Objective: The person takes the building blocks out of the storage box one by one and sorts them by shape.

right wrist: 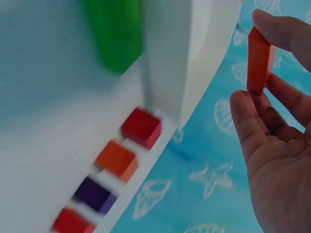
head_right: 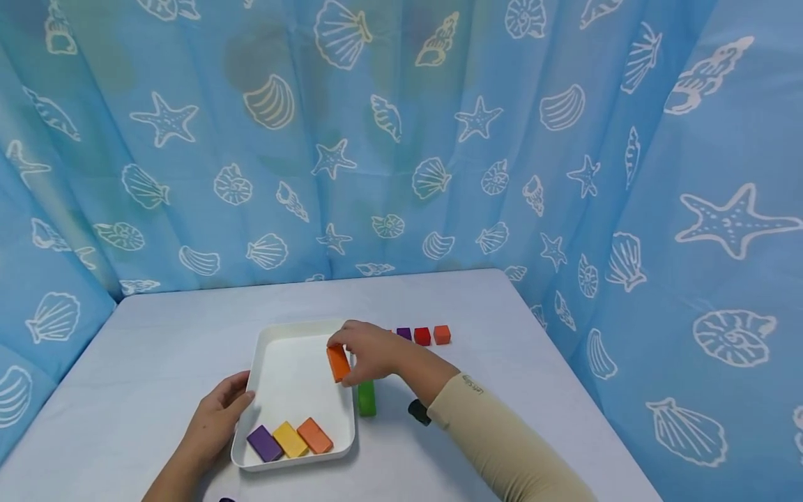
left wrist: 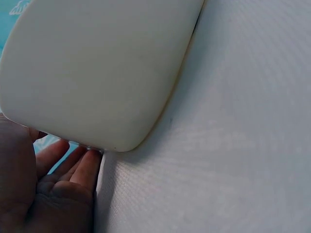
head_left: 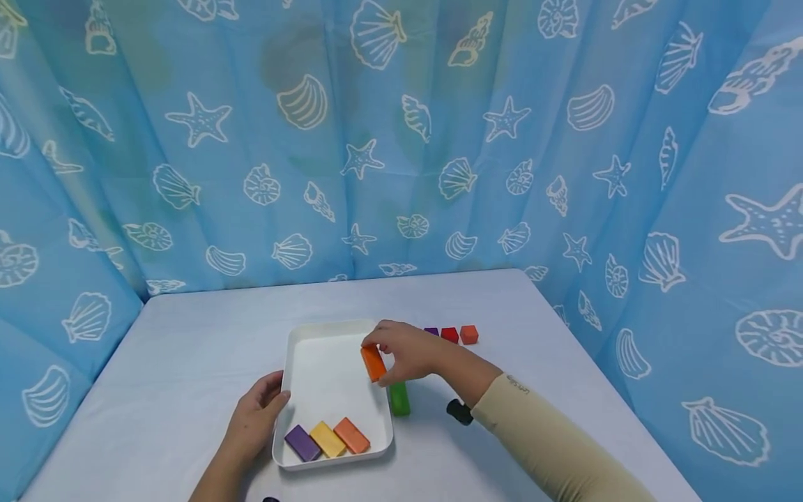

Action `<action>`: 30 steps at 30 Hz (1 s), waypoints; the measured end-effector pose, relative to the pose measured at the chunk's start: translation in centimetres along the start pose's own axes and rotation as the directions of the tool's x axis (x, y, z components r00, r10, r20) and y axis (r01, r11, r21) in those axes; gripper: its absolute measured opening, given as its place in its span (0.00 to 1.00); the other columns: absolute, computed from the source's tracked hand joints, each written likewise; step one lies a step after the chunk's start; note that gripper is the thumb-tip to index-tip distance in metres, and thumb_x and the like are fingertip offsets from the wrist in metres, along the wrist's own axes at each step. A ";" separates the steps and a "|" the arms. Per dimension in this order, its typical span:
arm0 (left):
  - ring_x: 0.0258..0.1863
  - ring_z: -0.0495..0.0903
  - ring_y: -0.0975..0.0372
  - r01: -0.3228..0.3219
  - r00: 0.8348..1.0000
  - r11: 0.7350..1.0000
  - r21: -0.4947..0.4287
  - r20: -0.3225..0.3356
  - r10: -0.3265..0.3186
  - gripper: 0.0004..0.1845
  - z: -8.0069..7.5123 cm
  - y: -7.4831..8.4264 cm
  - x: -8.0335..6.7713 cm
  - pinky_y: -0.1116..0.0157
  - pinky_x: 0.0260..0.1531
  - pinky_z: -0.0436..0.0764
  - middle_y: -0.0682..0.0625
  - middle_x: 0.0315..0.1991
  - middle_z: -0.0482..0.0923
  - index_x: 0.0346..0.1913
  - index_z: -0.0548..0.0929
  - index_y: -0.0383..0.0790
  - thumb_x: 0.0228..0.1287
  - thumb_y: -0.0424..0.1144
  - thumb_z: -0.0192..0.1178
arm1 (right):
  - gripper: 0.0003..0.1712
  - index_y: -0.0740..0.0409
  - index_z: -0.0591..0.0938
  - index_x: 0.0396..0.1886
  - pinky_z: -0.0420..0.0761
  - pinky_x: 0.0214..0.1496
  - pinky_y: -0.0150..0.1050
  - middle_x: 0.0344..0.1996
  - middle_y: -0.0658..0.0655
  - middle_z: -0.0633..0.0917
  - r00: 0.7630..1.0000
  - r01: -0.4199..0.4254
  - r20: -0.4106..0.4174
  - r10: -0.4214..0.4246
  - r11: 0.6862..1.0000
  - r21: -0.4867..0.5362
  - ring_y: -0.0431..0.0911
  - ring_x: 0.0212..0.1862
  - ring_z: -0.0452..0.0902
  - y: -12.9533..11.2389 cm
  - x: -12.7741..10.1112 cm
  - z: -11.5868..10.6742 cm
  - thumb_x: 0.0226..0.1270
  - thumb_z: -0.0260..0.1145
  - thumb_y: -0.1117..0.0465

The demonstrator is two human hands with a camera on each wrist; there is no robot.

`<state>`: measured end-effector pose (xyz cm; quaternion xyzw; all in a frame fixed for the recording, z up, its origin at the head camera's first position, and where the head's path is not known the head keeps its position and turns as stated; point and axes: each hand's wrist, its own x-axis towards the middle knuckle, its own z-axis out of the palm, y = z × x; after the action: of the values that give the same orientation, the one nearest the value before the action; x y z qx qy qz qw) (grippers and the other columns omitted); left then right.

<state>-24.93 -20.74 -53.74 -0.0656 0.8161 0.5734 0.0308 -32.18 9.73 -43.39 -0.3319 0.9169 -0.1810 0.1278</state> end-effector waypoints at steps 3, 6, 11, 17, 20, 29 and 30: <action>0.78 0.64 0.41 0.011 1.000 1.000 -0.001 -0.001 -0.011 0.31 0.0 -0.2 0.1 0.44 0.75 0.67 0.34 0.78 0.65 0.80 0.63 0.33 0.81 0.38 0.56 | 0.40 0.46 0.83 0.67 0.87 0.49 0.33 0.55 0.44 0.81 0.998 -0.046 -0.040 0.047 0.999 0.023 0.42 0.56 0.78 1.6 -1.9 0.1 0.53 0.87 0.54; 0.78 0.64 0.41 0.018 1.000 1.000 0.007 0.001 -0.018 0.31 0.0 -0.2 0.0 0.44 0.75 0.67 0.34 0.78 0.65 0.80 0.63 0.33 0.81 0.39 0.56 | 0.40 0.46 0.84 0.66 0.89 0.48 0.36 0.54 0.44 0.81 0.992 -0.099 -0.068 0.102 0.994 0.041 0.44 0.55 0.78 2.9 -3.7 0.7 0.51 0.88 0.55; 0.78 0.64 0.40 0.022 1.000 1.000 0.017 -0.002 -0.022 0.31 -0.3 0.1 -0.1 0.44 0.75 0.67 0.33 0.78 0.65 0.80 0.63 0.33 0.81 0.39 0.56 | 0.37 0.45 0.85 0.62 0.89 0.47 0.37 0.49 0.42 0.81 0.985 -0.160 -0.049 0.163 0.985 0.064 0.43 0.53 0.78 4.5 -5.4 2.8 0.50 0.88 0.54; 0.78 0.65 0.41 0.026 1.000 1.000 0.010 0.007 -0.026 0.31 -0.4 0.2 0.0 0.43 0.75 0.67 0.34 0.78 0.66 0.81 0.64 0.35 0.82 0.40 0.56 | 0.35 0.46 0.85 0.60 0.88 0.50 0.38 0.44 0.41 0.80 0.978 -0.199 -0.050 0.201 0.979 0.043 0.41 0.49 0.77 5.2 -5.8 4.4 0.50 0.88 0.53; 0.78 0.64 0.41 0.028 1.000 1.000 0.004 0.008 -0.028 0.31 -0.4 0.1 0.0 0.43 0.75 0.67 0.34 0.78 0.65 0.81 0.64 0.35 0.82 0.40 0.56 | 0.35 0.47 0.85 0.60 0.88 0.50 0.39 0.43 0.41 0.80 0.976 -0.210 -0.057 0.213 0.977 0.041 0.41 0.48 0.77 5.4 -5.9 4.7 0.49 0.88 0.54; 0.78 0.65 0.41 0.014 1.000 1.000 -0.013 0.009 -0.013 0.31 -0.2 0.0 -0.1 0.45 0.75 0.68 0.34 0.78 0.66 0.80 0.64 0.34 0.81 0.39 0.56 | 0.35 0.47 0.86 0.58 0.87 0.48 0.37 0.40 0.41 0.79 0.975 -0.215 -0.051 0.215 0.977 0.011 0.39 0.45 0.75 6.0 -6.0 5.3 0.49 0.88 0.53; 0.78 0.65 0.41 0.012 1.000 1.000 -0.010 0.007 -0.012 0.31 -0.1 0.0 -0.1 0.45 0.75 0.68 0.34 0.78 0.66 0.80 0.64 0.34 0.81 0.38 0.56 | 0.34 0.47 0.86 0.58 0.87 0.48 0.37 0.40 0.41 0.78 0.975 -0.216 -0.048 0.216 0.976 0.013 0.39 0.44 0.75 6.0 -6.0 5.4 0.49 0.88 0.53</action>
<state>-24.80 -20.83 -53.70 -0.0685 0.8125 0.5777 0.0368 -29.20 16.65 -50.06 -0.2252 0.9497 -0.1779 0.1252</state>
